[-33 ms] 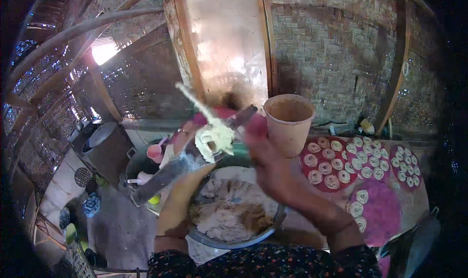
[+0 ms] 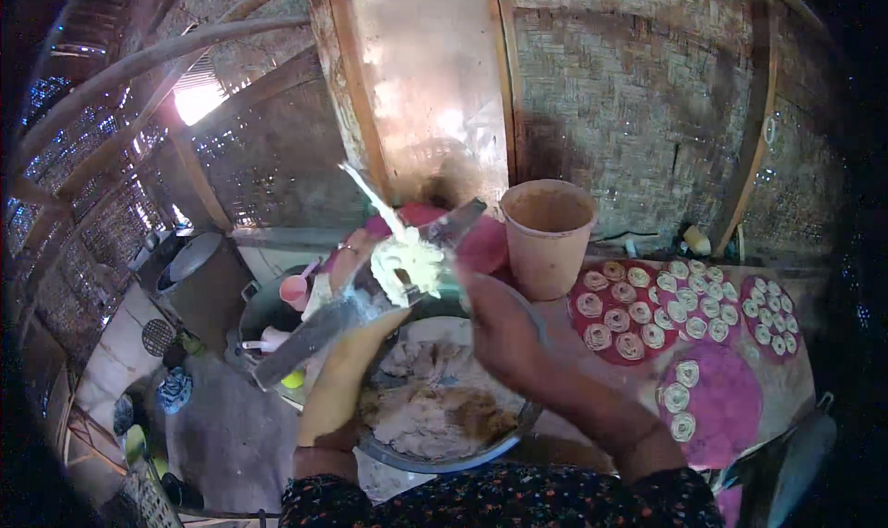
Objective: The person uses a wooden press tool to squeeze dough through a metal mold, forming spiral patterns onto circular pink papers laid out on a table, and refills the mold by hand with more dough from a large bowl.
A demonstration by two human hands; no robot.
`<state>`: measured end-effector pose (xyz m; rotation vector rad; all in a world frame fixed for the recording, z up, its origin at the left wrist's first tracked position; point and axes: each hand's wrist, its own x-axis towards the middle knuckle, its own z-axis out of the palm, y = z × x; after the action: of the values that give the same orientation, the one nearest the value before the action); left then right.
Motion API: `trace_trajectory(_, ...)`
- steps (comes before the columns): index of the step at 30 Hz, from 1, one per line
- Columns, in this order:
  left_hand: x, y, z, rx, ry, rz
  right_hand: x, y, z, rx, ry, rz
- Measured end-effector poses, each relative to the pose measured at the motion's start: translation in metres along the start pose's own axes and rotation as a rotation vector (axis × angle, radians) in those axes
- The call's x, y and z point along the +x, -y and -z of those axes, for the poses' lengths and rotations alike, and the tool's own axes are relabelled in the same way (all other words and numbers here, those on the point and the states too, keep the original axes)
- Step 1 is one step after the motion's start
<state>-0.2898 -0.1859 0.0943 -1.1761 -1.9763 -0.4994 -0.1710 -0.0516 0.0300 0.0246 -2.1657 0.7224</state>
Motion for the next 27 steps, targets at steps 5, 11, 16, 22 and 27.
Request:
trace_trajectory(5,-0.019,0.069,-0.032,-0.604,-0.194,0.358,-0.03,0.024,-0.006,0.219,0.295,-0.135)
trace_trajectory(11,-0.03,0.069,-0.007,-0.287,-0.18,0.238,-0.01,-0.007,0.001,0.282,0.431,-0.239)
trace_trajectory(16,-0.032,0.057,-0.016,-0.794,-0.296,0.404,-0.019,0.001,-0.013,0.361,0.303,-0.131)
trace_trajectory(22,-0.035,0.097,-0.01,-0.134,-0.346,0.174,-0.022,-0.014,-0.003,0.283,0.551,-0.047)
trace_trajectory(27,-0.032,0.083,0.013,-0.023,-0.333,0.021,-0.019,-0.043,-0.003,0.381,0.627,-0.264)
